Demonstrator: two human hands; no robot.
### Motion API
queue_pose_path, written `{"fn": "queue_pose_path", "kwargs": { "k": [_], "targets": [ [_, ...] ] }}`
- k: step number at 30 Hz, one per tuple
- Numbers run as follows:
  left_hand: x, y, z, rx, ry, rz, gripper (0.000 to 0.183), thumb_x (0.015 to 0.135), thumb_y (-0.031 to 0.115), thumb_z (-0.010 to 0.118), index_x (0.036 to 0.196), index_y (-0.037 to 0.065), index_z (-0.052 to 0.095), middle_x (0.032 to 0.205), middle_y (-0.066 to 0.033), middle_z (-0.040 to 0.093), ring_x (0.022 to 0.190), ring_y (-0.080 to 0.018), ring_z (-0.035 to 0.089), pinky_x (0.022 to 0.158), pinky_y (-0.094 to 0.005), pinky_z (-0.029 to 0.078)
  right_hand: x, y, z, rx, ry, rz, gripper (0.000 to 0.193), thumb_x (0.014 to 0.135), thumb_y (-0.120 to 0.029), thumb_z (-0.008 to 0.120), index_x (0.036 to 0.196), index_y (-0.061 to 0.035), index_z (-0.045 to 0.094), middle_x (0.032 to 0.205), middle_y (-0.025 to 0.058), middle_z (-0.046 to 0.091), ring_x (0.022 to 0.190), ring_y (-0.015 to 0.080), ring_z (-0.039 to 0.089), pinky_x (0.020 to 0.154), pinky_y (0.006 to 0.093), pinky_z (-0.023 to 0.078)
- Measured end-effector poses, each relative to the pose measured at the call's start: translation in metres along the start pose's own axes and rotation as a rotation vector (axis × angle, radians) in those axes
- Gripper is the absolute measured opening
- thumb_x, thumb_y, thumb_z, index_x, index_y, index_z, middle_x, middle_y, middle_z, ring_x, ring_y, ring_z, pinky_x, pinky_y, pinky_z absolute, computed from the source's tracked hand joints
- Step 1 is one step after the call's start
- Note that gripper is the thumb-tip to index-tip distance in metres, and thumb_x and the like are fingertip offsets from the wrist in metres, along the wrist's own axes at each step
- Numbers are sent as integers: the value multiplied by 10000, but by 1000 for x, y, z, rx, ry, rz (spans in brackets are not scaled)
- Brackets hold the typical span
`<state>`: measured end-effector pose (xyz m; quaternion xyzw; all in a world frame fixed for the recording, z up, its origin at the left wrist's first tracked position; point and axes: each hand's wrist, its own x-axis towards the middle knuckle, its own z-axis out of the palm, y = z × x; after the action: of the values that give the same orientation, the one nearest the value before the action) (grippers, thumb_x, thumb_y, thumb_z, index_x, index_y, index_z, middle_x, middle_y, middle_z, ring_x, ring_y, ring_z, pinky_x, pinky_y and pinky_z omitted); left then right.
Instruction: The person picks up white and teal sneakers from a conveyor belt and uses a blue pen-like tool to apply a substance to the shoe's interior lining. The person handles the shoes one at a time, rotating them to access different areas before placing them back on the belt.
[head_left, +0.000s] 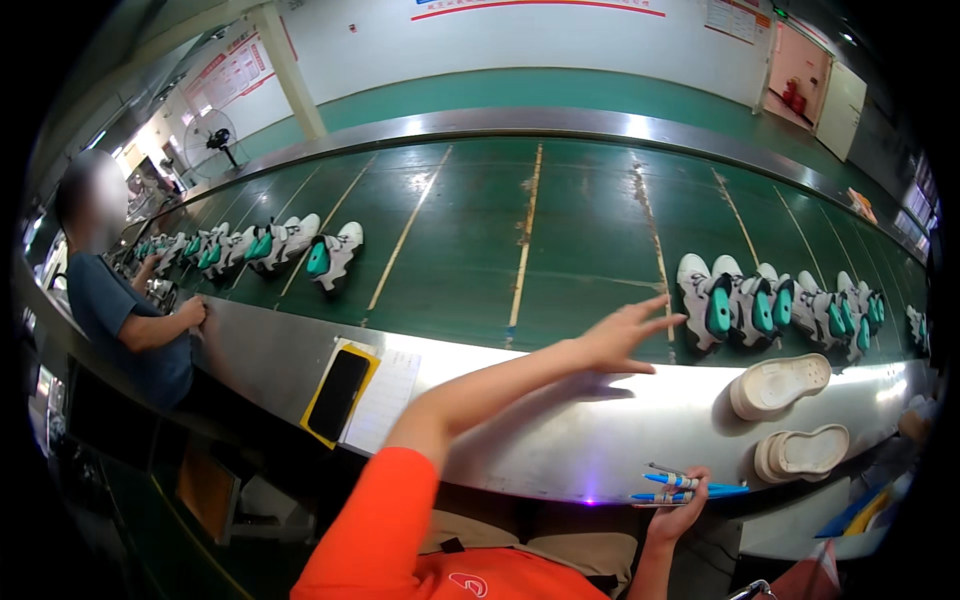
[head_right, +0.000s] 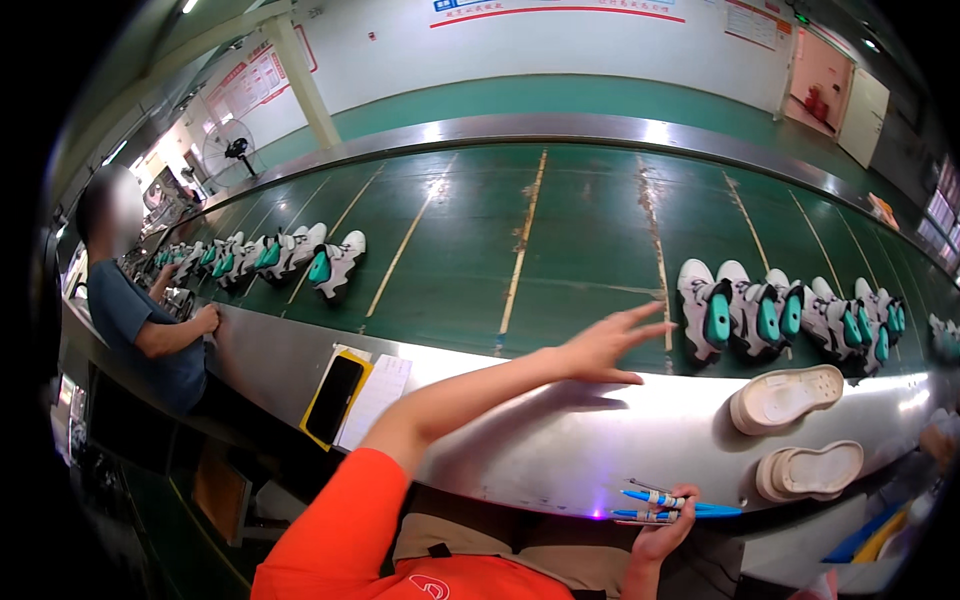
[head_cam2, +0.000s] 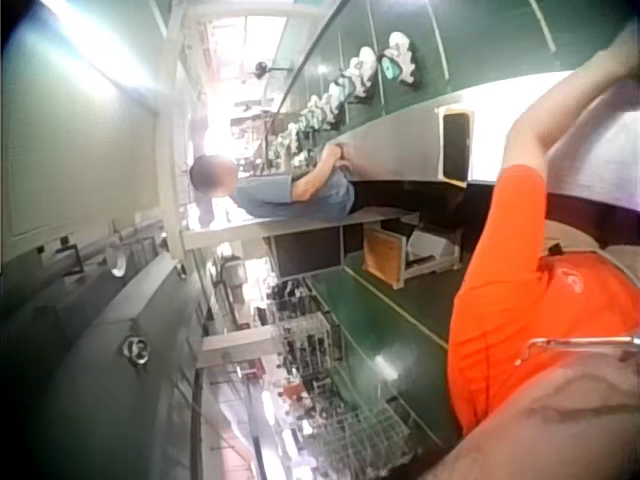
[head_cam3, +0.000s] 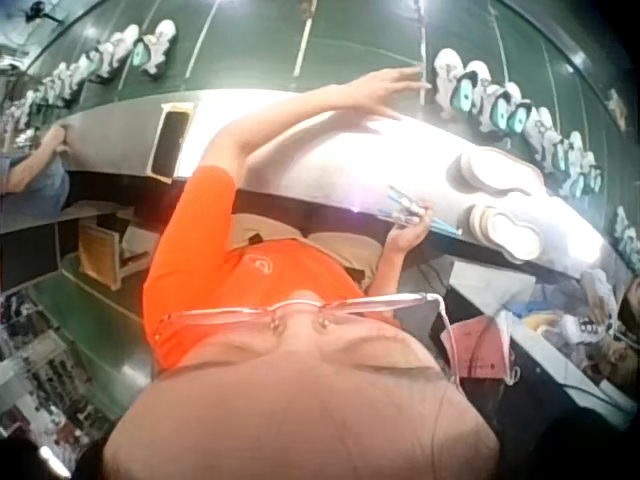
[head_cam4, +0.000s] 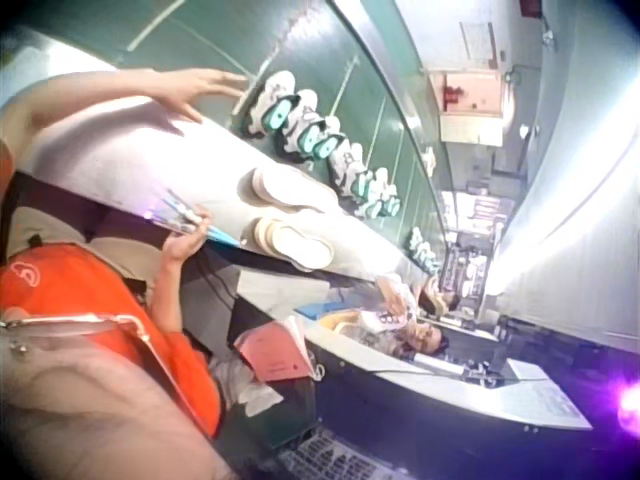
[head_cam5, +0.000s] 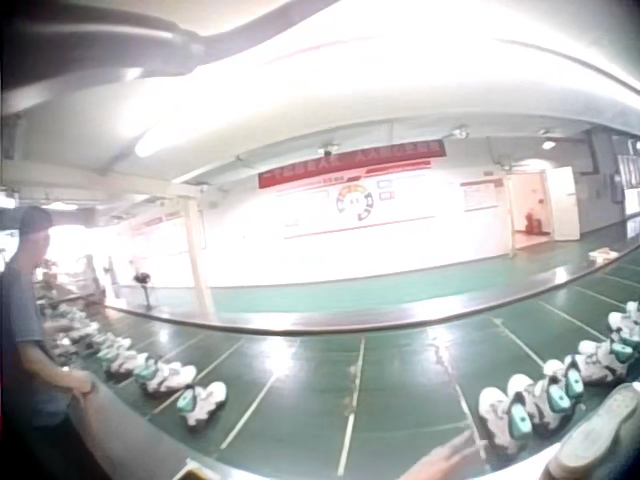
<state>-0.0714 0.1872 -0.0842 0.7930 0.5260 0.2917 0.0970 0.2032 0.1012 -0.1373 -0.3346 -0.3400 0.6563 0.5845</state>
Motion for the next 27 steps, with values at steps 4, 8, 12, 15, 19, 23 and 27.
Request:
{"fn": "queue_pose_path", "kwargs": {
  "k": [4,8,12,15,19,23,27],
  "targets": [
    [-117,-47,-101,207,313,-226,715,658,233,727,1280,117,395,1315,-141,377,1229,-302,345,991,-396,316,5,4,5,20,-75,37,206,889,-286,349,814,-97,380,713,12,364,520,79,385,457,210,325],
    [-272,-125,-197,591,941,-673,638,600,167,768,1140,23,460,1135,-143,475,1080,-289,450,926,-364,358,12,6,4,31,-194,108,192,885,-293,375,797,-123,360,711,-10,343,531,66,373,469,205,324],
    [-372,-178,-251,901,1039,-815,905,522,288,817,1255,40,348,1183,-186,434,1118,-353,399,937,-419,340,13,4,7,45,-147,97,186,885,-299,389,799,-135,370,719,-20,351,536,68,380,474,217,350],
    [-420,-221,-254,523,918,-880,993,475,326,845,1287,59,339,1230,-197,434,1150,-329,411,955,-401,347,18,16,-9,35,-64,145,192,889,-306,395,815,-128,391,712,-16,374,541,77,402,476,232,380],
    [-408,-231,-243,611,1001,-1169,877,469,310,829,1249,158,458,1139,-164,556,999,-323,552,843,-393,443,21,15,-10,-10,-128,128,206,885,-299,395,827,-103,417,677,7,409,553,103,438,501,245,403],
    [-369,-210,-246,728,835,-1364,778,467,342,810,1175,153,546,981,-164,624,903,-325,597,786,-416,469,18,7,0,-34,-144,142,216,884,-301,398,816,-98,424,678,12,423,574,106,450,513,245,403],
    [-317,-157,-238,397,570,-1047,732,436,217,823,1097,29,574,925,-176,634,873,-303,610,788,-371,475,20,15,-13,1,-126,148,221,874,-305,408,820,-94,439,671,19,434,574,103,451,514,233,398]
  ]
}}
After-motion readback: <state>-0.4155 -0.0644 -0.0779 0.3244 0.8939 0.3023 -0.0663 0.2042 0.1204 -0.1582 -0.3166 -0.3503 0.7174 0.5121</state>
